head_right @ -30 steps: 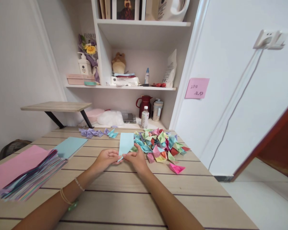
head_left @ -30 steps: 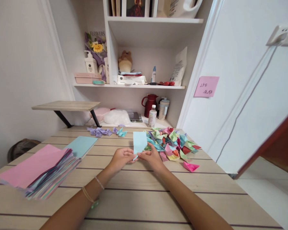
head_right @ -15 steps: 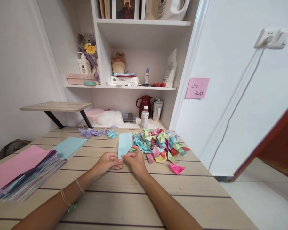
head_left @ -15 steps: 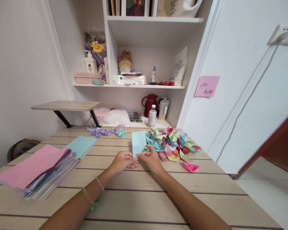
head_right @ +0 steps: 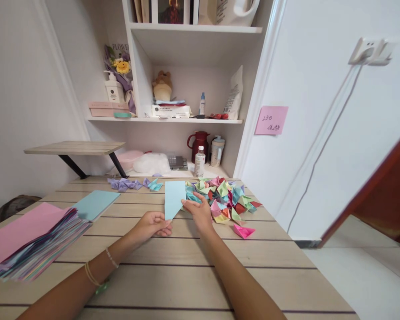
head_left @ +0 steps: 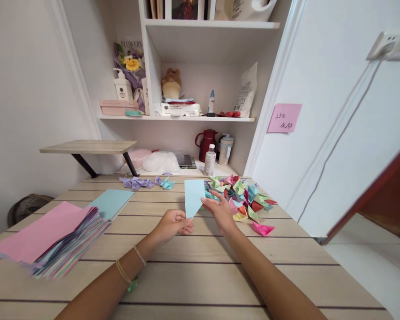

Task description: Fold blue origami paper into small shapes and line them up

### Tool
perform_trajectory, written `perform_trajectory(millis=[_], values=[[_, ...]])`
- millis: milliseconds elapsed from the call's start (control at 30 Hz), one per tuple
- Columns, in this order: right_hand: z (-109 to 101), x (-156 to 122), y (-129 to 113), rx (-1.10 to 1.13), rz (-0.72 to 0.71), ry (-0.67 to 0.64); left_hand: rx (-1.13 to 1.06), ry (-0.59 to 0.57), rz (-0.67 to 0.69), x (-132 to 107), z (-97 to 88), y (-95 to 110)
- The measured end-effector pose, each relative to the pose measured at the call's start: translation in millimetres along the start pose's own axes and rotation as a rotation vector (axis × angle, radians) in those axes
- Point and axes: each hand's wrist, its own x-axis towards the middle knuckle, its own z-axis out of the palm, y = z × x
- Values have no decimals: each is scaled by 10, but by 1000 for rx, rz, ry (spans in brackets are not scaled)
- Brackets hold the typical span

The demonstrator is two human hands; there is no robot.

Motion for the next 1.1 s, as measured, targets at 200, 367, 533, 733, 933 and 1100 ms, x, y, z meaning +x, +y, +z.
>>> perform_trajectory(millis=[200,367,533,733,933,1100], values=[[-22,7,8,-23,25,-62,47,41,-1,5,-42,22],[-19,3,30,-91,40,-157,-15,114,89,41,-106,49],[37,-58,59,-148,48,-204,-18,190,112,70,-123,-2],[57,-88,138,-262,44,-178,-19,184,102,63,-93,-37],[46,-74,142,-237,49,-187,-20,208,102,63,-85,-31],[67,-100,123,-179,55,-234,-29,209,95,58,-91,-18]])
